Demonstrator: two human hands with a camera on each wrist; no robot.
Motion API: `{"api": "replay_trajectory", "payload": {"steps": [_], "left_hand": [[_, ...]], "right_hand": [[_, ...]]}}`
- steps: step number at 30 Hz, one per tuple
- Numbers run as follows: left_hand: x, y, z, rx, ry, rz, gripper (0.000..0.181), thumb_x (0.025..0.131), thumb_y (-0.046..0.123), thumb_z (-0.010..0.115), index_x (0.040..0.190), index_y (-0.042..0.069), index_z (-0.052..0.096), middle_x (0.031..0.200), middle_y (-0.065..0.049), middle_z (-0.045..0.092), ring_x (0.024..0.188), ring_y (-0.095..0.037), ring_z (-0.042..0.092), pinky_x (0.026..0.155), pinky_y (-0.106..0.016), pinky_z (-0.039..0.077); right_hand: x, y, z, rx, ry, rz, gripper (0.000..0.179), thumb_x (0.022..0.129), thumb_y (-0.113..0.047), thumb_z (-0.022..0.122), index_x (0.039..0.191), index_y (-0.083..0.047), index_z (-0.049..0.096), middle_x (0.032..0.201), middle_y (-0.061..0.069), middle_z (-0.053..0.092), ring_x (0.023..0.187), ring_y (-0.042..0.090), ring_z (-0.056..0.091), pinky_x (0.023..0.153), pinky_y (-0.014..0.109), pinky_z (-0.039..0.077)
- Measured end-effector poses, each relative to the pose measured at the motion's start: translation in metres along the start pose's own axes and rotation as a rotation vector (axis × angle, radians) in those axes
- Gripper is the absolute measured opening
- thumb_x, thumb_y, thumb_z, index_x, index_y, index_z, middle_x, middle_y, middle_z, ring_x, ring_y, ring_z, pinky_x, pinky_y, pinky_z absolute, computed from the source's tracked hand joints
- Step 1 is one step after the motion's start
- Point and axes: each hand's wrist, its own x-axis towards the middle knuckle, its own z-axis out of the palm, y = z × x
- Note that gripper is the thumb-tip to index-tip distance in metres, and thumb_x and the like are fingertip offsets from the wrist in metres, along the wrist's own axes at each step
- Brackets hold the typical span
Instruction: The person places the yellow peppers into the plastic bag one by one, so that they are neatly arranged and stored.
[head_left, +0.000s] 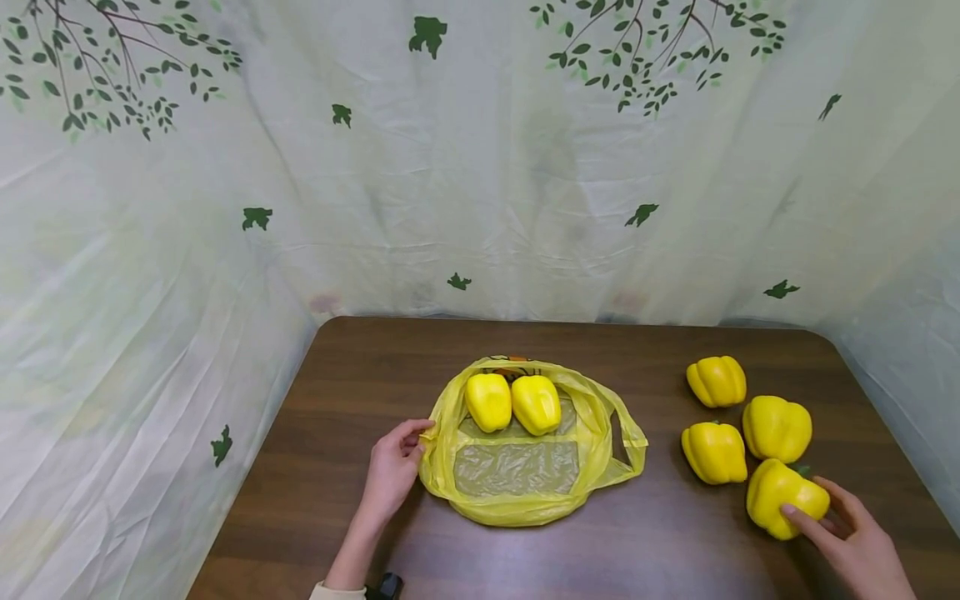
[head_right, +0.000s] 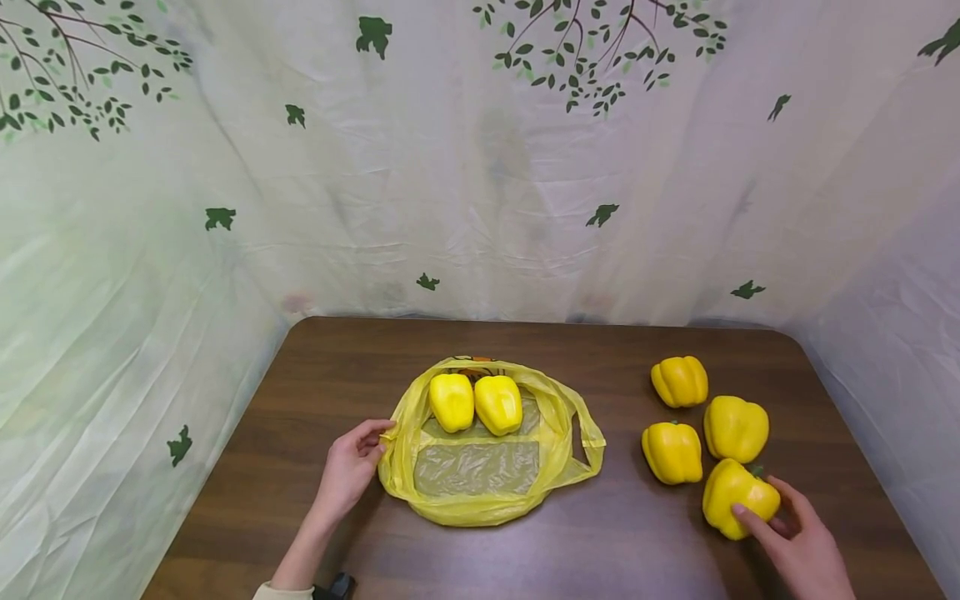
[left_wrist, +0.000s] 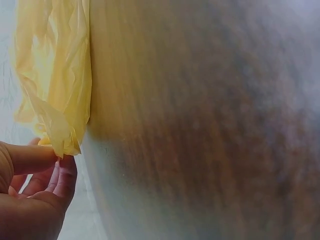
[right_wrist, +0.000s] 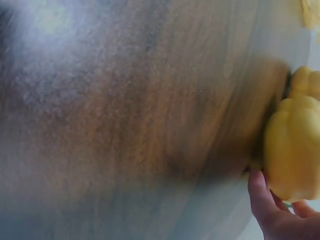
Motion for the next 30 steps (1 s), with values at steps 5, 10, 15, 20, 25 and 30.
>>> {"api": "replay_trajectory", "payload": {"steps": [5, 10, 15, 20, 25, 30], "left_hand": [[0.0, -0.001, 0.0, 0.005, 0.005, 0.0, 0.037, 0.083, -0.02, 0.058, 0.107, 0.005, 0.072, 0.1, -0.01, 0.069, 0.084, -0.025, 0.063, 0.073, -0.035, 0.054], [0.0, -0.001, 0.0, 0.015, 0.0, -0.001, 0.037, 0.083, -0.02, 0.058, 0.107, 0.005, 0.072, 0.1, -0.01, 0.069, 0.083, -0.024, 0.063, 0.074, -0.036, 0.054], [0.0, -0.001, 0.0, 0.014, -0.003, 0.002, 0.037, 0.083, -0.02, 0.058, 0.107, 0.005, 0.072, 0.099, -0.01, 0.069, 0.082, -0.023, 0.063, 0.073, -0.034, 0.054], [0.0, -0.001, -0.001, -0.002, 0.001, -0.015, 0.038, 0.083, -0.02, 0.058, 0.107, 0.005, 0.073, 0.1, -0.011, 0.069, 0.083, -0.023, 0.063, 0.073, -0.033, 0.054], [0.0, -0.003, -0.001, -0.014, 0.002, -0.014, 0.036, 0.083, -0.02, 0.059, 0.106, 0.005, 0.073, 0.101, -0.01, 0.069, 0.084, -0.023, 0.063, 0.075, -0.034, 0.054], [0.001, -0.004, -0.002, -0.014, 0.0, -0.014, 0.036, 0.083, -0.02, 0.059, 0.106, 0.004, 0.074, 0.102, -0.01, 0.069, 0.085, -0.023, 0.063, 0.076, -0.034, 0.054]], "right_hand": [[-0.004, -0.002, -0.002, 0.011, 0.061, -0.09, 0.097, 0.092, -0.051, 0.062, 0.152, 0.007, 0.012, 0.149, 0.04, 0.017, 0.121, 0.058, 0.038, 0.072, 0.045, 0.055], [-0.009, -0.006, 0.0, 0.04, 0.113, -0.223, 0.088, 0.095, -0.039, 0.063, 0.153, 0.005, 0.013, 0.148, 0.039, 0.02, 0.119, 0.06, 0.037, 0.066, 0.027, 0.055], [-0.016, -0.014, 0.001, 0.086, 0.18, -0.323, 0.081, 0.096, -0.029, 0.065, 0.155, -0.001, 0.017, 0.148, 0.036, 0.024, 0.115, 0.056, 0.04, 0.059, 0.002, 0.038], [-0.021, -0.025, 0.0, 0.05, 0.222, -0.367, 0.081, 0.094, -0.029, 0.067, 0.155, -0.003, 0.02, 0.143, 0.035, 0.033, 0.103, 0.038, 0.052, 0.061, 0.002, 0.037], [-0.023, -0.034, 0.0, 0.064, 0.225, -0.405, 0.08, 0.093, -0.032, 0.068, 0.155, -0.01, 0.022, 0.141, 0.031, 0.034, 0.099, -0.005, 0.043, 0.064, 0.001, 0.037], [-0.024, -0.043, 0.001, 0.069, 0.208, -0.431, 0.08, 0.092, -0.033, 0.069, 0.156, -0.018, 0.023, 0.145, 0.029, 0.031, 0.101, -0.006, 0.041, 0.067, 0.001, 0.037]]}}
